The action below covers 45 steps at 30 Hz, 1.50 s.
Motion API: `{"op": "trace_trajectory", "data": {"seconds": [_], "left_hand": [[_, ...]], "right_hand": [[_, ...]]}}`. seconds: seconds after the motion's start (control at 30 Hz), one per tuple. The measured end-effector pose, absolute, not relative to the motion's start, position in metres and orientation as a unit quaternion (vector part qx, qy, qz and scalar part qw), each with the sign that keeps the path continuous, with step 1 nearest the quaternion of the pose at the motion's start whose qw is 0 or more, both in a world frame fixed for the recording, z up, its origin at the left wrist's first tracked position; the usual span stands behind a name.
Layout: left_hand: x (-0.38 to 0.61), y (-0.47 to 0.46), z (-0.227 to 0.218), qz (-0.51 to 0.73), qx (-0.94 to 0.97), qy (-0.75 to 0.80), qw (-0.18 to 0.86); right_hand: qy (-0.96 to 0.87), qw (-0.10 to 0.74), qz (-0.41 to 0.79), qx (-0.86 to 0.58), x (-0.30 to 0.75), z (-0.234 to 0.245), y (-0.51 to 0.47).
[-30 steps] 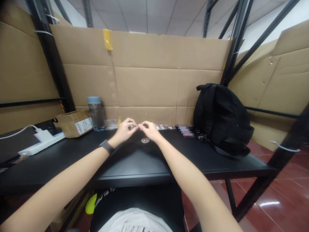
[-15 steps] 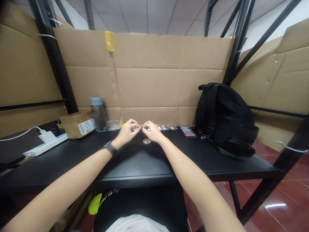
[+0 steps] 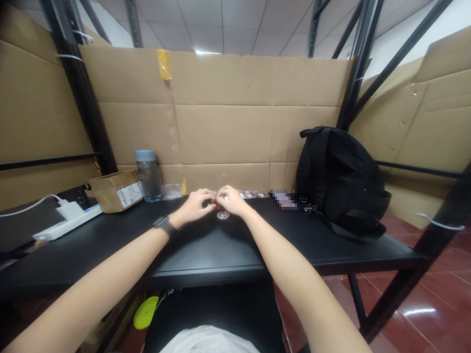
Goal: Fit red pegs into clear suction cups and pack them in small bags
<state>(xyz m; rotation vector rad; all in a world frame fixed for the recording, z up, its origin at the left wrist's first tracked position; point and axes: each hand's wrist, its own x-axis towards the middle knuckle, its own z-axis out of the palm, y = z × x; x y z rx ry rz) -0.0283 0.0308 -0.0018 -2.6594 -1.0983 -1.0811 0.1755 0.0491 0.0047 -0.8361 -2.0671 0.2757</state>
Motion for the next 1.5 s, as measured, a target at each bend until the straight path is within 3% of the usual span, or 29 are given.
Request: {"op": "trace_trajectory", "data": {"seconds": [0.2, 0.37, 0.47, 0.6, 0.73, 0.87, 1.13, 1.5], "left_hand": [[-0.033, 0.036, 0.0, -0.353, -0.858, -0.371, 0.038], [-0.04, 0.041, -0.003, -0.307, -0.868, -0.389, 0.037], [-0.041, 0.04, -0.003, -0.303, -0.86, -0.409, 0.035], [-0.038, 0.038, -0.002, -0.346, -0.826, -0.446, 0.012], [-0.032, 0.041, -0.004, -0.436, -0.768, -0.462, -0.09], [-0.026, 0.046, -0.008, -0.488, -0.747, -0.427, -0.144], [-0.028, 0.052, -0.014, -0.468, -0.767, -0.404, -0.172], [-0.034, 0.047, -0.007, -0.392, -0.804, -0.434, -0.107]], "right_hand": [[-0.838, 0.394, 0.105, -0.362, 0.177, 0.005, 0.049], [-0.889, 0.245, 0.074, -0.38, 0.19, 0.001, 0.051], [-0.884, 0.204, 0.107, -0.406, 0.195, -0.002, 0.053], [-0.863, 0.275, 0.157, -0.394, 0.192, -0.002, 0.054], [-0.758, 0.404, 0.304, -0.412, 0.181, 0.0, 0.052], [-0.677, 0.462, 0.433, -0.375, 0.172, -0.001, 0.049], [-0.624, 0.453, 0.542, -0.335, 0.169, -0.005, 0.044], [-0.679, 0.411, 0.519, -0.317, 0.175, -0.004, 0.041]]}}
